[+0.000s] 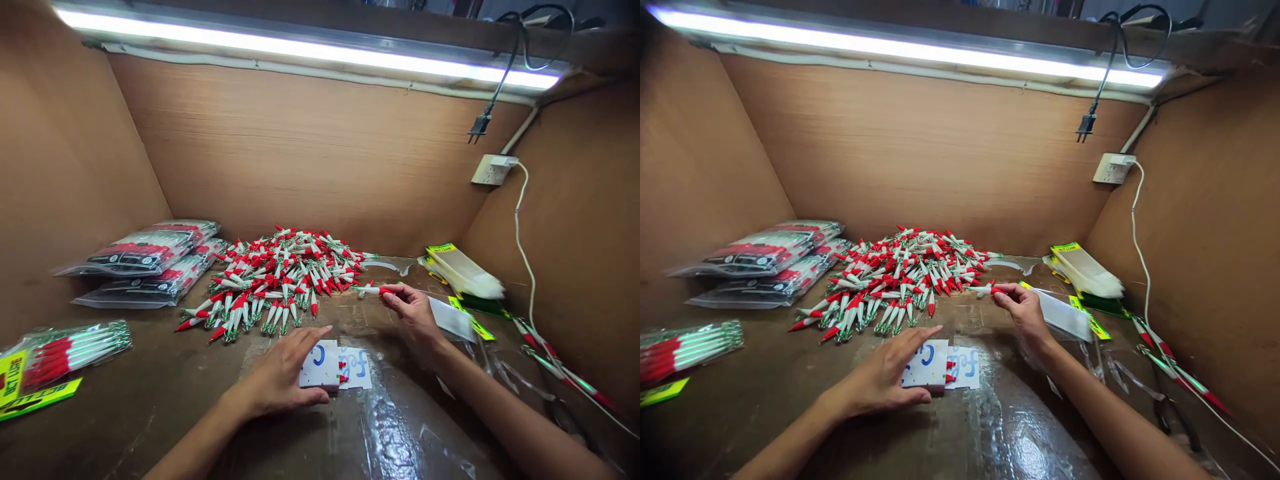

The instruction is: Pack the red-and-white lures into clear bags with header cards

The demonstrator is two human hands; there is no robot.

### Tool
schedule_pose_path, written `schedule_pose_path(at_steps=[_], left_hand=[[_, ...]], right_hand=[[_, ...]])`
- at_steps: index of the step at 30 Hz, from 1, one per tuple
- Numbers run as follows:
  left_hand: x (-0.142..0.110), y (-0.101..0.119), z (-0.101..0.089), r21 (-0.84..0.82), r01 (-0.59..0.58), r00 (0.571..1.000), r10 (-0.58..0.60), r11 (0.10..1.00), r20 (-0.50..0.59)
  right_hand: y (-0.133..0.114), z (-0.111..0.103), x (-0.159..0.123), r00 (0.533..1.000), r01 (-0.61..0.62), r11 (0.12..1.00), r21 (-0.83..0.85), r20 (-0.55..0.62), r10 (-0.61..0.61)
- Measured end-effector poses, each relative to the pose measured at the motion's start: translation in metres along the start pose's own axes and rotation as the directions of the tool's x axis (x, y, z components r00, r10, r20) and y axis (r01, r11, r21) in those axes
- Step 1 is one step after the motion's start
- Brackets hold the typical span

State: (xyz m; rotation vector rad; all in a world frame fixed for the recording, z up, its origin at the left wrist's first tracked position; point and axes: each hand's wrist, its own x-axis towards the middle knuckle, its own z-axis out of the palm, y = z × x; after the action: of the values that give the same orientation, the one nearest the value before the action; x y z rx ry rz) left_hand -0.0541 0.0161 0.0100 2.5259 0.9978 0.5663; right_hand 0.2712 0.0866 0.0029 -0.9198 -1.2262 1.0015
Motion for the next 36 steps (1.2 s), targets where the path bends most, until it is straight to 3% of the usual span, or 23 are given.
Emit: schedule_pose_path(at_steps=[5,10,15,17,21,30,36], left_hand=[[-0.001,-0.004,0.002,0.021,-0.002,1.000,0.002,1.000,0.010],[-0.002,-0.008,0.003,0.016,-0.009,1.000,0.009,1.000,0.029],[-0.002,-0.006,0.002,0.014,0.023,0.999,-0.023,1.000,0.047],[-0.001,-0.005,0.000,0.018,0.037,0.997,-0.038,0.999,0.061],[0.000,-0.004,-0.001,0.028,0.038,0.996,-0.040,0.999,0.074],[0.000,0.000,-0.003,0.033,0.053,0.995,-0.056,0.998,0.082],[0.001,-0.001,-0.002,0.038,0.037,0.996,-0.040,0.999,0.076]], right_hand=[[-0.004,0.005,-0.007,0.994,-0.100,0.993,0.066,0.060,0.096],[-0.012,-0.004,-0.004,0.975,-0.100,0.982,-0.162,0.181,0.129],[-0.018,-0.019,0.000,0.863,-0.070,0.891,-0.449,0.420,0.279],[-0.013,-0.020,-0.001,0.827,-0.078,0.862,-0.501,0.450,0.336],[0.000,-0.016,-0.005,0.797,-0.081,0.833,-0.547,0.466,0.384],[-0.002,-0.010,-0.012,0.776,-0.019,0.751,-0.660,0.464,0.427],[-0.003,0.025,-0.040,0.845,0.193,0.718,-0.669,0.485,0.225]])
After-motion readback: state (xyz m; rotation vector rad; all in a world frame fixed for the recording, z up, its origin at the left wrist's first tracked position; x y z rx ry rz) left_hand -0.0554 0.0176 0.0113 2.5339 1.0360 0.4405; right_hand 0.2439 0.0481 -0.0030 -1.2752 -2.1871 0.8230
